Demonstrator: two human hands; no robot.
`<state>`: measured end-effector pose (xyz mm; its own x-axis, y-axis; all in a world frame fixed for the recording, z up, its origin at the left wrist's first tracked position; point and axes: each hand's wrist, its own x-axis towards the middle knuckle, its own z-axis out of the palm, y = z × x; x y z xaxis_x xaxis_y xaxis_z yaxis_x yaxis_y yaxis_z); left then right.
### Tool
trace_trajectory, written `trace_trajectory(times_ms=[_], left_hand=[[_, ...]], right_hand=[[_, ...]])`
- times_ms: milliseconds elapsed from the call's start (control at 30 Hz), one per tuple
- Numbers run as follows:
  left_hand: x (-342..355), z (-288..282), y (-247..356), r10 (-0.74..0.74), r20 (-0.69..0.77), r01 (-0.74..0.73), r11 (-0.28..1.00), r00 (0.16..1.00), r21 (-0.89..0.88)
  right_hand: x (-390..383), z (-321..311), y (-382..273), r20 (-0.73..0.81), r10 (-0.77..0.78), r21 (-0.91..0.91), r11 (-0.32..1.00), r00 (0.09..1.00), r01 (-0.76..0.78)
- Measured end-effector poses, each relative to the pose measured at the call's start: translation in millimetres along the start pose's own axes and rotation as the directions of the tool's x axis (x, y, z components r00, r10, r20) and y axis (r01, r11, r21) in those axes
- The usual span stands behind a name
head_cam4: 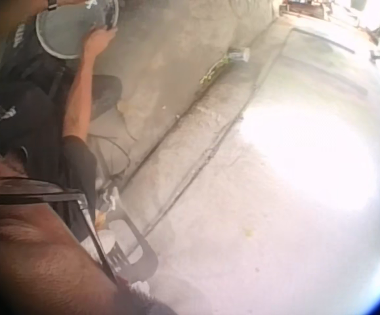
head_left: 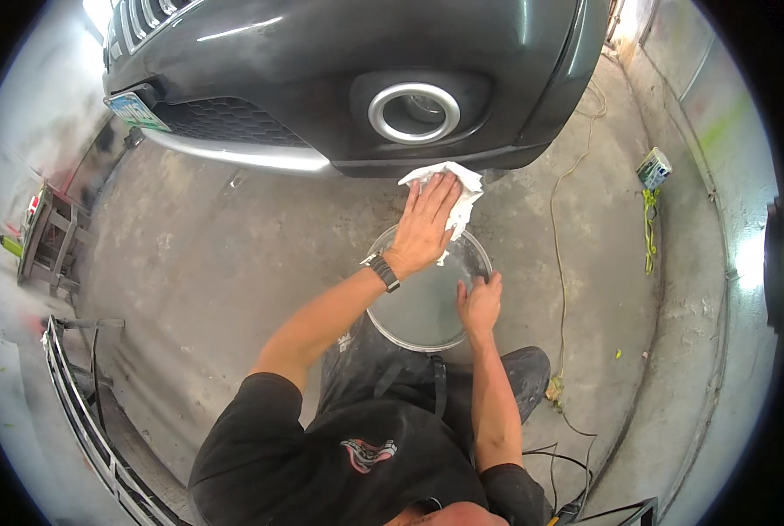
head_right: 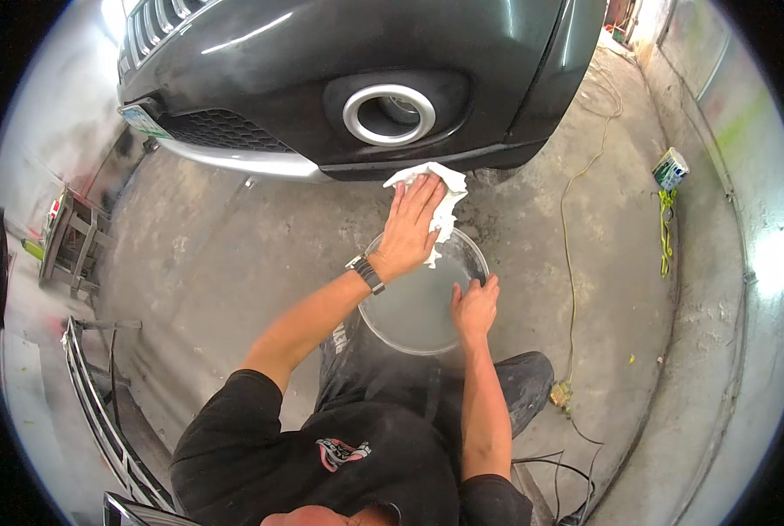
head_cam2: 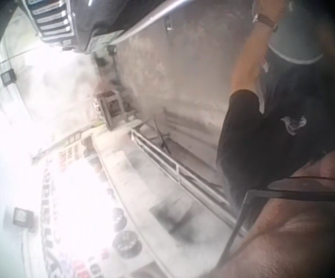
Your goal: The person wipes the front bumper and headlight of a car with a cloth, then applies paste onto scratches on the bumper by hand from a small container.
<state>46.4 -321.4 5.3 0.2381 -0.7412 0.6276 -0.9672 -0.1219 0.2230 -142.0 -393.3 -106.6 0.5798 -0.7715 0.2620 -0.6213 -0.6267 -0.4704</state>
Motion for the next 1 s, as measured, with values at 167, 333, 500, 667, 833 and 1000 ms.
trace_trajectory(times_ms=[167,333,500,667,833,1000], left_hand=[[-3,-21,-22,0.004,0.067,-0.016,0.985,0.998,0.17],[-37,-60,-71,-0.095,-0.03,0.099,0.964,0.995,0.249],[-64,-86,-103,-0.104,-0.027,0.107,0.949,0.994,0.295],[-30,-50,-66,-0.018,-0.008,0.019,0.974,1.0,0.227],[41,-12,8,0.083,0.095,-0.1,0.977,0.992,0.189],[37,-13,-8,0.166,0.091,-0.176,0.978,0.982,0.113]], right_hand=[[-2,-6,-9,0.031,0.021,0.001,1.0,0.999,-0.021],[-4,-10,-4,-0.027,-0.023,0.04,0.999,0.999,0.024],[-1,-11,-10,0.042,0.047,0.063,0.997,0.998,-0.049],[0,-6,-9,0.042,0.032,0.055,0.998,0.999,-0.034],[0,-6,-5,0.003,0.011,0.042,0.999,1.0,-0.011],[-1,-6,-2,0.01,0.018,0.033,0.999,1.0,-0.018]])
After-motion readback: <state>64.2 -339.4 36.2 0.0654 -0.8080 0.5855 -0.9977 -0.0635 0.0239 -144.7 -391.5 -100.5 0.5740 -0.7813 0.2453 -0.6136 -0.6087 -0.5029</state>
